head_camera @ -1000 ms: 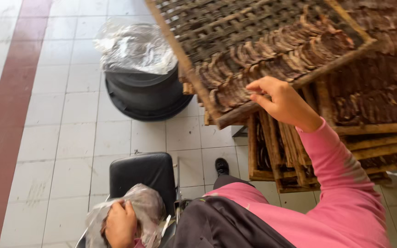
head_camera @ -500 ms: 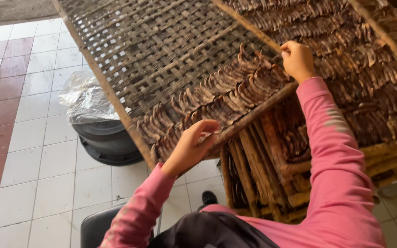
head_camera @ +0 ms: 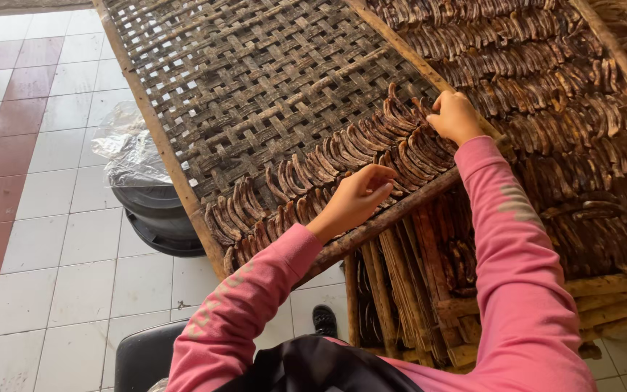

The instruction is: The person takes dried food slices from a plastic bag and arranges them in rows on a mesh tray, occasionally picking through them by hand.

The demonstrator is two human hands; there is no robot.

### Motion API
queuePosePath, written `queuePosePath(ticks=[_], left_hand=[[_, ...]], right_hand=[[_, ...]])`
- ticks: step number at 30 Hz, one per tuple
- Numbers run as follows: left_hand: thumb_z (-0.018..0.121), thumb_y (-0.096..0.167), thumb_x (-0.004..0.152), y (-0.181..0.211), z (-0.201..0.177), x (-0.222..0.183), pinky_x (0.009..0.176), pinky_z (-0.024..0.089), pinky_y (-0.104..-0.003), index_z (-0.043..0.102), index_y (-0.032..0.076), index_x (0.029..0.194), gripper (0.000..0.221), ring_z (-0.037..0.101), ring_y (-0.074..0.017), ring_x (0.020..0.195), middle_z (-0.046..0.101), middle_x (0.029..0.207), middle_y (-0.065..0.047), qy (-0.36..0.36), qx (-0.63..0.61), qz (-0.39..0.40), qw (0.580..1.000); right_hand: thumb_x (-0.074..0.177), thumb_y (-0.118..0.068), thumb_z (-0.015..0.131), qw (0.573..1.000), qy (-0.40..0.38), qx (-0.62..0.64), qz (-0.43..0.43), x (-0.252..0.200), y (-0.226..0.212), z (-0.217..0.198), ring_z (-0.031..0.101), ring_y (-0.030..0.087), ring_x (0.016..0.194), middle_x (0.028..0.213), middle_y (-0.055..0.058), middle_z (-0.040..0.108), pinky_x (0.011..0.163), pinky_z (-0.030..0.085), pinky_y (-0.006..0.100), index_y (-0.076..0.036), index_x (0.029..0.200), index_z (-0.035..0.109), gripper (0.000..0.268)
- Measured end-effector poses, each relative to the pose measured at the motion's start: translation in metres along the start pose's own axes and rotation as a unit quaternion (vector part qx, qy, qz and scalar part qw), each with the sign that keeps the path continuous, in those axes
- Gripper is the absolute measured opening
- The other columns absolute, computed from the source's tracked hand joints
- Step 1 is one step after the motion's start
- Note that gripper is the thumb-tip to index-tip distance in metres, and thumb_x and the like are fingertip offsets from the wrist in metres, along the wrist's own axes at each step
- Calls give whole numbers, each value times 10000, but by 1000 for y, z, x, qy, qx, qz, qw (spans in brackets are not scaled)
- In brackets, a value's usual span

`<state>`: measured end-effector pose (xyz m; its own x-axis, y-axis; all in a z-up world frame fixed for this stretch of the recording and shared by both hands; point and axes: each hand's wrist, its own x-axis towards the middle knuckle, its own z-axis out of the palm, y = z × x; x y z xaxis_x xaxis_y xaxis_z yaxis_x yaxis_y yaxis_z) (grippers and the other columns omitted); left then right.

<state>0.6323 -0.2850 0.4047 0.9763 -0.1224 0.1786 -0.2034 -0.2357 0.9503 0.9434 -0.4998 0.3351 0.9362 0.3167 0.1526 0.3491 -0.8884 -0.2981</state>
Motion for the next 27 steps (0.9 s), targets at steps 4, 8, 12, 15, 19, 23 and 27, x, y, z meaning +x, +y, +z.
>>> queuePosePath(ticks=[4,8,12,15,19,23,27], left_hand=[[619,230,1006,3,-5,-3,941,593,-338,613,33,1300,354,712,-184,1081,722,1205,-109,-1,-31,-34,999],[629,227,1014,2,-7,-8,982,572,-336,616,29,1300,348,696,-177,1120,716,1214,-114,6,-35,-6,999],[633,234,1026,-2,-8,-13,988,569,-336,617,33,1301,341,690,-178,1137,715,1218,-111,9,-45,-7,999],[630,238,1020,-7,-7,-17,974,574,-339,616,42,1311,351,691,-182,1146,712,1229,-103,19,-44,-3,999],[624,240,1024,-12,-4,-20,1002,562,-345,613,43,1320,356,687,-183,1174,712,1253,-104,19,-50,-1,999],[616,240,1033,-11,0,-25,1020,554,-349,610,48,1326,350,677,-182,1200,705,1280,-102,19,-50,10,999],[630,237,1025,-10,2,-30,984,566,-347,633,53,1307,336,704,-184,1161,736,1229,-104,34,-55,13,998]], right_hand=[[855,-120,776,999,15,-31,-17,2,-10,6,656,376,1093,1219,228,668,948,519,477,-33,1224,672,393],[819,-4,728,997,22,-69,-25,-12,-25,-1,626,398,1033,1124,247,647,865,517,479,-41,1082,687,268],[922,13,647,993,47,111,-18,-28,-34,-16,699,331,952,1050,193,702,823,566,470,-13,1128,629,208],[983,4,585,973,124,194,2,-28,-25,-33,722,273,914,1068,155,705,775,603,439,-24,1150,621,173],[950,-46,676,983,148,-94,-52,-38,-2,-58,671,350,898,1028,205,717,760,535,520,-13,1086,705,143],[955,-131,650,992,-96,-8,81,-63,-5,-57,696,346,917,1137,232,686,826,558,498,-23,1286,663,349],[859,-160,761,1000,0,-31,-2,-77,-7,-51,673,364,972,1120,246,684,850,531,482,13,1261,645,453]])
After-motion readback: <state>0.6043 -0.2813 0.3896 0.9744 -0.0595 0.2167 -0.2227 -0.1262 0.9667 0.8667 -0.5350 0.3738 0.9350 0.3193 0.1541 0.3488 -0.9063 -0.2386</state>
